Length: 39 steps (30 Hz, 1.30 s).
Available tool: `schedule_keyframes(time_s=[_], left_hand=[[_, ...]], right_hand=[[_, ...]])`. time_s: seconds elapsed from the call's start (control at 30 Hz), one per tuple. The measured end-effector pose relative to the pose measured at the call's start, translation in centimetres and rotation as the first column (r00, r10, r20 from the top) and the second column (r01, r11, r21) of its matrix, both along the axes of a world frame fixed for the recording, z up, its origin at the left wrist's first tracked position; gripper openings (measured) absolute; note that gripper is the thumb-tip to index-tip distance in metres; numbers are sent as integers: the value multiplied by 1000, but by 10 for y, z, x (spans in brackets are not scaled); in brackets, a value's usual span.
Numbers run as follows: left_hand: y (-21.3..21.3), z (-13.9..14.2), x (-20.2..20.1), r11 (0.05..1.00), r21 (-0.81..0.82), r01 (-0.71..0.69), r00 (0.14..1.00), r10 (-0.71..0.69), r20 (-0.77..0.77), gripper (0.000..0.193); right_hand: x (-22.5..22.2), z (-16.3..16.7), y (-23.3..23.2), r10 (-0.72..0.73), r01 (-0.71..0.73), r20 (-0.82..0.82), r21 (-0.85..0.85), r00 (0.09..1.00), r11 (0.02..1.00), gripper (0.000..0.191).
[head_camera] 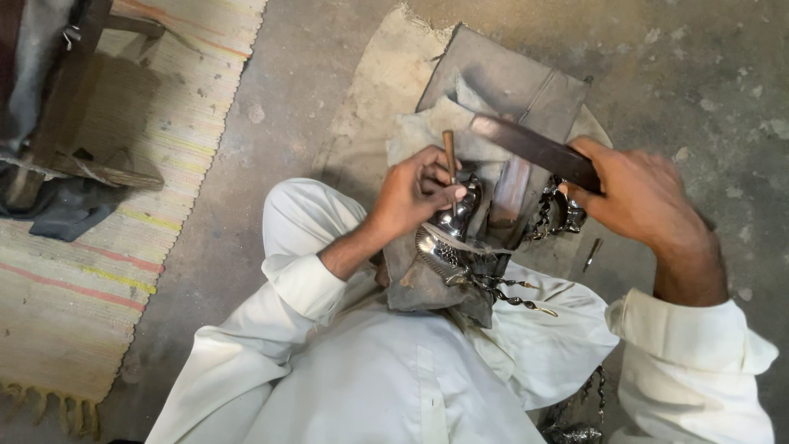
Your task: The person sits on the floor holding a small metal animal figurine against a padded board and works its surface with a small punch held in one hand while striking it with a wooden mallet in the other hand. He repositions the figurine and the punch repeatedly to work different spots, with other finished metal figurines lying nearby.
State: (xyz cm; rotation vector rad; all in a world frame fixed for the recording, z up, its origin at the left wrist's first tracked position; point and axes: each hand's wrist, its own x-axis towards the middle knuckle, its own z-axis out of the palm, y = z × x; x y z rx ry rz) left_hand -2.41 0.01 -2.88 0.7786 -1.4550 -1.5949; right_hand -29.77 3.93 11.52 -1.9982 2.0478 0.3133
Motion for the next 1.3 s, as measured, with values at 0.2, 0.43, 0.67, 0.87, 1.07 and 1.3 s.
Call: schedule_keyframes(time_s=[0.2,0.43,0.67,0.87,1.07,1.3], left_hand=[[-25,16,-2,924,1,382,895,-370,248,31],[-33,33,-11,763,-381,522,839,-381,388,46],[-32,40,-19,726,-319,610,765,-432,478,41],[-42,46,-28,564,-363,741,666,-554,499,37],[-41,47,-30,507,-384,772,634,-566,527,34],[-40,45,-22,591,-398,702,705,-491,512,36]], right_hand=[[-25,-44,40,-175,198,623,33,763,980,37],[-27,-76,81,-291,404,543,-98,787,909,41],[-28,-61,97,-268,376,387,-238,882,896,38],[-33,-69,121,-300,419,376,-288,876,861,35],[-30,-102,145,-178,451,644,-288,744,845,35],[-22,-97,140,-280,543,565,-371,776,753,33]])
